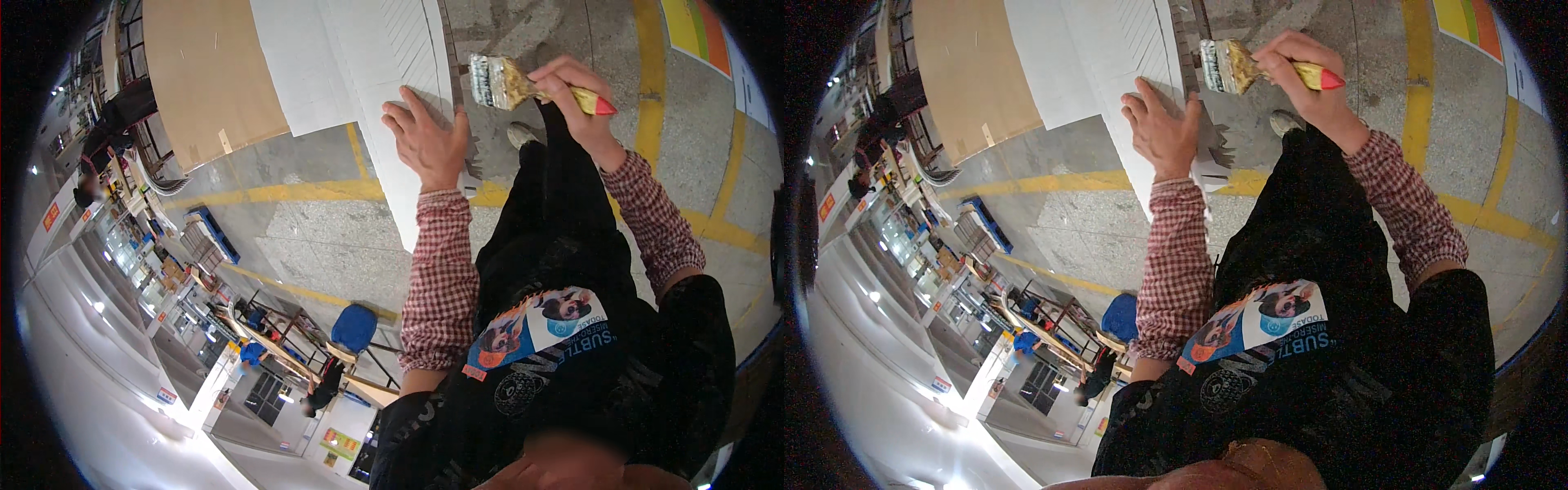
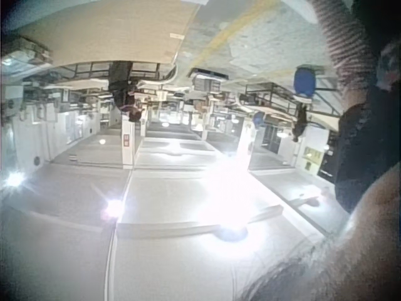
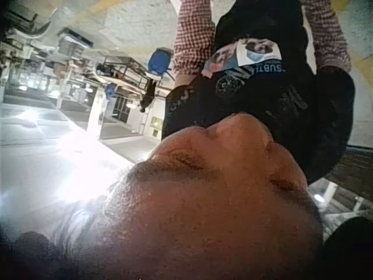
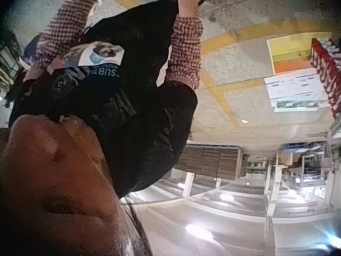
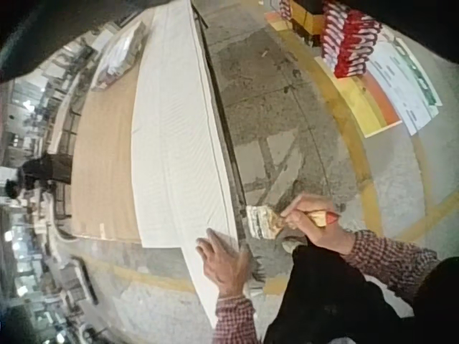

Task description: The person uses a paintbrush to apply a white substance to a long, white, slatted wooden board. They repeatedly dip the brush into a container of the substance and spread it across the surface of the board, working along its length.

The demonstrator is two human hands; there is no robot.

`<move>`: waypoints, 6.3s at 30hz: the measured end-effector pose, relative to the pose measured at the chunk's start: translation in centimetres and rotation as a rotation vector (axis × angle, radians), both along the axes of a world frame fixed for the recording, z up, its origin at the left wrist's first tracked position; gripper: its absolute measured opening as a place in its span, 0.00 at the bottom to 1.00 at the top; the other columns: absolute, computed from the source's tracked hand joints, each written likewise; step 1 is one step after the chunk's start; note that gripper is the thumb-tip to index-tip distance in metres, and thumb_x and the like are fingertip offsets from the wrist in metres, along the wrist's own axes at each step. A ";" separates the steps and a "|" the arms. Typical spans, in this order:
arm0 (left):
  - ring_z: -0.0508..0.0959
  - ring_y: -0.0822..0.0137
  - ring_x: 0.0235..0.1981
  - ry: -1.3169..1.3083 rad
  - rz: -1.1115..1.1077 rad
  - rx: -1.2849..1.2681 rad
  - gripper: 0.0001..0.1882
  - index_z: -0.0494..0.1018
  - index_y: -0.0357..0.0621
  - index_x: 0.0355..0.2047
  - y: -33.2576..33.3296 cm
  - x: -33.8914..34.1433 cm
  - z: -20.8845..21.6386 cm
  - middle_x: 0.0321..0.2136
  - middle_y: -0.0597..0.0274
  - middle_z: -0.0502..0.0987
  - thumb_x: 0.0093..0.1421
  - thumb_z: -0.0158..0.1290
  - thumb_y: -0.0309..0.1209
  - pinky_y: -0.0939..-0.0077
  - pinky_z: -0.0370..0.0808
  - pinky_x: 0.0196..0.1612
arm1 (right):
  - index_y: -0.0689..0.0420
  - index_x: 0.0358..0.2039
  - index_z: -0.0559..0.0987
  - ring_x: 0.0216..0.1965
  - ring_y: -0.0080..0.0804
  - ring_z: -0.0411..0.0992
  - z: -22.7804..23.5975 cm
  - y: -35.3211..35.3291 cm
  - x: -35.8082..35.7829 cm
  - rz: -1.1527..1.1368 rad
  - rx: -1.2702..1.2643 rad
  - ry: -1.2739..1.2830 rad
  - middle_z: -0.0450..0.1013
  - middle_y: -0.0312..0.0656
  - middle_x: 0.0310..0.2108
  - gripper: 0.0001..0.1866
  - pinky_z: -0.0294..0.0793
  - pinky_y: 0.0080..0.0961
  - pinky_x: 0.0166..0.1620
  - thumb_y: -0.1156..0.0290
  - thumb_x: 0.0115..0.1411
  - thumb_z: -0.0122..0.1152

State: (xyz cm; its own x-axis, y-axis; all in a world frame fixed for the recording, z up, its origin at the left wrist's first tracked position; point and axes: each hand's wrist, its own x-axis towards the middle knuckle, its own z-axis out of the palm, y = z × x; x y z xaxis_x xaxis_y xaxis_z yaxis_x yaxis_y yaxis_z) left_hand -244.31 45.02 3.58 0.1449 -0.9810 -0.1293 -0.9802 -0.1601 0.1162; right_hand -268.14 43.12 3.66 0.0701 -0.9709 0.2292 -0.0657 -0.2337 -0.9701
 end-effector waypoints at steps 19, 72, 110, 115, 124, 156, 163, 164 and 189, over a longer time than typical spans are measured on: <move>0.58 0.26 0.61 0.245 -0.170 0.097 0.47 0.53 0.31 0.64 2.6 2.1 1.4 0.59 0.21 0.56 0.46 0.58 0.37 0.51 0.65 0.60 | 0.64 0.34 0.80 0.32 0.22 0.74 -0.8 1.0 0.1 0.001 -0.130 0.007 0.76 0.40 0.36 0.10 0.75 0.19 0.34 0.73 0.66 0.54; 0.59 0.32 0.61 0.279 -0.102 0.080 0.48 0.57 0.37 0.63 3.7 3.4 2.2 0.59 0.23 0.57 0.41 0.61 0.38 0.53 0.68 0.58 | 0.63 0.29 0.79 0.30 0.21 0.71 0.5 -0.1 -0.2 0.347 0.027 0.003 0.76 0.39 0.32 0.10 0.72 0.21 0.32 0.72 0.65 0.54; 0.45 0.39 0.69 -0.051 0.275 -0.442 0.39 0.52 0.46 0.68 -20.3 0.7 1.4 0.69 0.40 0.44 0.62 0.53 0.44 0.43 0.48 0.67 | 0.58 0.35 0.76 0.32 0.30 0.75 7.4 -36.0 -23.6 -0.353 0.325 -0.773 0.75 0.44 0.37 0.15 0.76 0.30 0.35 0.59 0.69 0.51; 0.52 0.42 0.68 0.162 0.176 -0.578 0.23 0.71 0.45 0.56 -45.3 -1.3 0.7 0.61 0.47 0.65 0.60 0.56 0.30 0.46 0.50 0.67 | 0.57 0.35 0.76 0.34 0.29 0.75 7.5 -49.7 -23.7 -0.308 0.401 -0.811 0.75 0.44 0.38 0.14 0.76 0.30 0.38 0.60 0.70 0.50; 0.53 0.37 0.66 0.266 -0.137 -0.293 0.33 0.64 0.45 0.61 -87.2 -19.5 -0.5 0.62 0.35 0.60 0.60 0.56 0.48 0.43 0.50 0.65 | 0.57 0.35 0.75 0.32 0.26 0.72 10.2 -74.1 -30.6 -0.406 0.424 -0.729 0.74 0.42 0.37 0.17 0.74 0.25 0.37 0.56 0.70 0.48; 0.48 0.38 0.68 0.240 -0.108 -0.114 0.43 0.57 0.42 0.65 -177.3 -37.1 -1.1 0.65 0.35 0.54 0.59 0.51 0.58 0.41 0.48 0.66 | 0.59 0.43 0.75 0.38 0.27 0.72 8.3 -167.1 -42.9 -0.114 0.297 -0.483 0.74 0.42 0.41 0.23 0.73 0.26 0.43 0.53 0.73 0.37; 0.51 0.39 0.67 0.175 -0.011 -0.135 0.43 0.58 0.42 0.64 -189.7 -40.5 -2.4 0.65 0.36 0.53 0.56 0.55 0.57 0.41 0.50 0.65 | 0.61 0.39 0.76 0.41 0.29 0.72 6.4 -180.0 -42.9 -0.159 0.213 -0.321 0.73 0.44 0.40 0.21 0.74 0.26 0.44 0.58 0.73 0.37; 0.51 0.39 0.66 0.174 0.002 -0.154 0.44 0.57 0.42 0.64 -190.7 -40.8 -2.5 0.65 0.35 0.53 0.56 0.56 0.56 0.41 0.50 0.65 | 0.61 0.38 0.77 0.41 0.30 0.73 6.0 -181.9 -42.9 -0.150 0.186 -0.293 0.74 0.43 0.39 0.20 0.74 0.27 0.43 0.59 0.72 0.40; 0.62 0.25 0.56 0.189 -0.089 -0.199 0.22 0.72 0.45 0.54 -191.5 -41.2 -3.4 0.59 0.38 0.64 0.60 0.49 0.36 0.37 0.69 0.52 | 0.62 0.26 0.80 0.33 0.27 0.73 1.3 -199.0 -42.2 -0.009 0.078 0.110 0.78 0.41 0.30 0.10 0.70 0.25 0.39 0.75 0.61 0.53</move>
